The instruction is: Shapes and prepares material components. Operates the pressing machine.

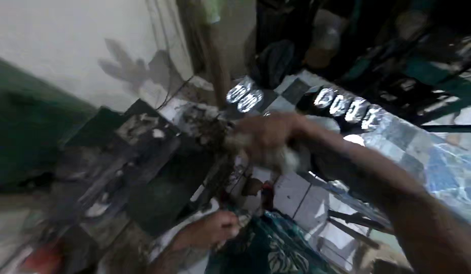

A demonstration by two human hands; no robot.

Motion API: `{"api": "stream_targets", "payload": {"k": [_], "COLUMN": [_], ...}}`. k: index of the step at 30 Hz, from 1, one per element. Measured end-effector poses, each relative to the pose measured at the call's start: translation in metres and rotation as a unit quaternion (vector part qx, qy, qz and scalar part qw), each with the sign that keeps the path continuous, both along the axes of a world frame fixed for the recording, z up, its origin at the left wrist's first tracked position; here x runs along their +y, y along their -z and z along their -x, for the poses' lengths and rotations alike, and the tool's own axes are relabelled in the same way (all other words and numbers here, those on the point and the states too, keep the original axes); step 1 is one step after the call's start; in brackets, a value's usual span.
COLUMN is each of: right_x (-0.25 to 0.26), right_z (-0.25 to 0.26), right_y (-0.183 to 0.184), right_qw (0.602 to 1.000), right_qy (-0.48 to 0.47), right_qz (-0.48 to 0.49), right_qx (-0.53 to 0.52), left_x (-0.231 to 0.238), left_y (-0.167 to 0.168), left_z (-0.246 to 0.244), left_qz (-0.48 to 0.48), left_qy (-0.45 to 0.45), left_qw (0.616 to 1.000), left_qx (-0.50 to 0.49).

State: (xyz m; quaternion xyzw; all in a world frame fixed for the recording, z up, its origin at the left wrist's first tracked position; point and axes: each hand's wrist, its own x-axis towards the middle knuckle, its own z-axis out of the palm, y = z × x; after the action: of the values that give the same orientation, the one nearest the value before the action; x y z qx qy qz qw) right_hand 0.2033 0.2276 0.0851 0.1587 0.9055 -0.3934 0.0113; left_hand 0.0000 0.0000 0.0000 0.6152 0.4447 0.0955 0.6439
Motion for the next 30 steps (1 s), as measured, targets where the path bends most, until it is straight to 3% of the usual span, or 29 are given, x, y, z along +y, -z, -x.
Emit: {"api": "stream_targets", "payload": {"k": [2, 4, 7, 9, 14, 21, 24, 26, 27, 29, 30], "right_x": [-0.027, -0.071, -0.124, -0.137, -0.121, -0.125, -0.123, -0.124, -0.126, -0.122, -0.111], "right_z": [-0.085, -0.153, -0.215, -0.241, -0.252, -0.264, -0.249, -0.229, -0.218, -0.205, -0.209], "right_y": [0.065, 0.136, 0.235, 0.280, 0.284, 0.312, 0.287, 0.233, 0.196, 0.139, 0.122], "right_qw": [0.989, 0.961, 0.903, 0.894, 0.884, 0.872, 0.879, 0.862, 0.858, 0.817, 0.788], "right_qy": [0.062, 0.154, 0.277, 0.299, 0.305, 0.326, 0.342, 0.435, 0.486, 0.560, 0.569], "right_qz": [0.084, 0.108, 0.092, 0.088, 0.155, 0.174, 0.160, 0.168, 0.118, -0.137, -0.237], "right_qx": [-0.101, -0.200, -0.316, -0.322, -0.319, -0.322, -0.290, -0.200, -0.119, 0.005, 0.014], "left_x": [0.052, 0.115, 0.204, 0.262, 0.347, 0.360, 0.367, 0.372, 0.375, 0.379, 0.378], "left_y": [-0.015, -0.019, 0.012, 0.038, 0.076, 0.116, 0.114, 0.115, 0.115, 0.116, 0.114], "left_z": [-0.007, -0.028, -0.069, -0.096, -0.127, -0.118, -0.116, -0.112, -0.111, -0.111, -0.111], "left_qz": [-0.015, -0.029, -0.117, -0.169, -0.235, -0.221, -0.236, -0.247, -0.252, -0.255, -0.251], "left_qy": [-0.064, -0.071, -0.033, 0.030, 0.148, 0.162, 0.179, 0.171, 0.165, 0.152, 0.143], "left_qw": [0.994, 0.982, 0.957, 0.936, 0.902, 0.907, 0.901, 0.898, 0.898, 0.898, 0.899], "left_qx": [0.086, 0.174, 0.265, 0.307, 0.332, 0.319, 0.317, 0.323, 0.322, 0.323, 0.328]}}
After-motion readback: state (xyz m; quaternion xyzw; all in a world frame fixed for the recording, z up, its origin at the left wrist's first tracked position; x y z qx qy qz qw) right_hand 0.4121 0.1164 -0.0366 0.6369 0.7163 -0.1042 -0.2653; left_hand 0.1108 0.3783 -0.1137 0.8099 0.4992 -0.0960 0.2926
